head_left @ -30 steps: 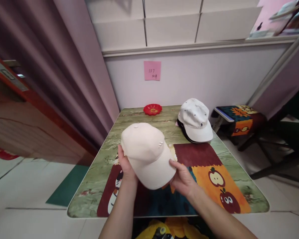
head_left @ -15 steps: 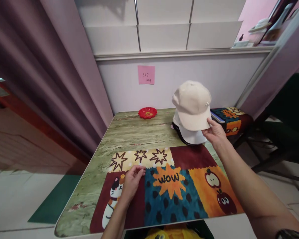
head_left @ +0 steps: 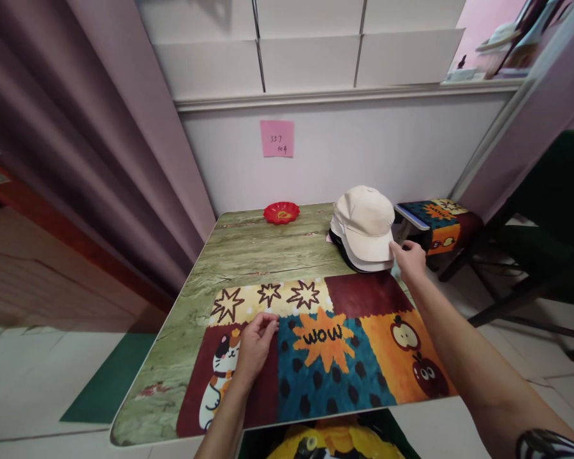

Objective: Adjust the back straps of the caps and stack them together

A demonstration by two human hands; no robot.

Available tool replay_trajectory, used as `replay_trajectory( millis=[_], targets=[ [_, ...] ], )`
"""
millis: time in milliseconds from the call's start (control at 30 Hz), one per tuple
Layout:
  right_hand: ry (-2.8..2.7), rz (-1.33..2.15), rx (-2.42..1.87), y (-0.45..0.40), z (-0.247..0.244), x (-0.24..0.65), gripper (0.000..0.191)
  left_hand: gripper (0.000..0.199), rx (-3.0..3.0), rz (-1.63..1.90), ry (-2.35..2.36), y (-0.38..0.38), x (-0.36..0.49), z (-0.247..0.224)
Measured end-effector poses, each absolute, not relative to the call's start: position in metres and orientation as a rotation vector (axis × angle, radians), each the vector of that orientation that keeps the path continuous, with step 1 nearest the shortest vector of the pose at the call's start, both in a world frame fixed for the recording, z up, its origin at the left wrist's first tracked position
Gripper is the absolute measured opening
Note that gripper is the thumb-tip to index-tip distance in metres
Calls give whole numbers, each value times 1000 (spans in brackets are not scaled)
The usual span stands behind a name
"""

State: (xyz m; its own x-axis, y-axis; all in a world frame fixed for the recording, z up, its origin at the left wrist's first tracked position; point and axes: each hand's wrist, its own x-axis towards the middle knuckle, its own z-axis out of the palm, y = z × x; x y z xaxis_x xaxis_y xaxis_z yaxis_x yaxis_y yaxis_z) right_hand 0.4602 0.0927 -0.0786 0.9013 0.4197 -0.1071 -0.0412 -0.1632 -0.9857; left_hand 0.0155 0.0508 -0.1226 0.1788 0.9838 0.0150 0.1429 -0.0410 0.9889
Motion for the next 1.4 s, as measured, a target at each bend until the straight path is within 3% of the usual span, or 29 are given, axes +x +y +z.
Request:
replay_trajectory(
  millis=[200,333,567,800,1267,1400],
  targets=[
    [-729,182,-2156,111,-55,434,124,26,1461,1020,1156,50,19,-123],
    [-747,239,-2231,123,-54,415,143,25,1457,1029,1152,48,20,-123],
    [-817,214,-2328,121,-74,409,133,23,1470,1059,1127,49,22,-128],
    [-821,301,-2287,126,-73,416,137,21,1483,1064,1111,46,22,-129],
    [-766,359,-2219,141,-82,430,121,17,1520,1041,1084,45,21,-136],
    [-781,358,-2209,140,-84,432,124,15,1532,1046,1100,43,22,-131]
  ],
)
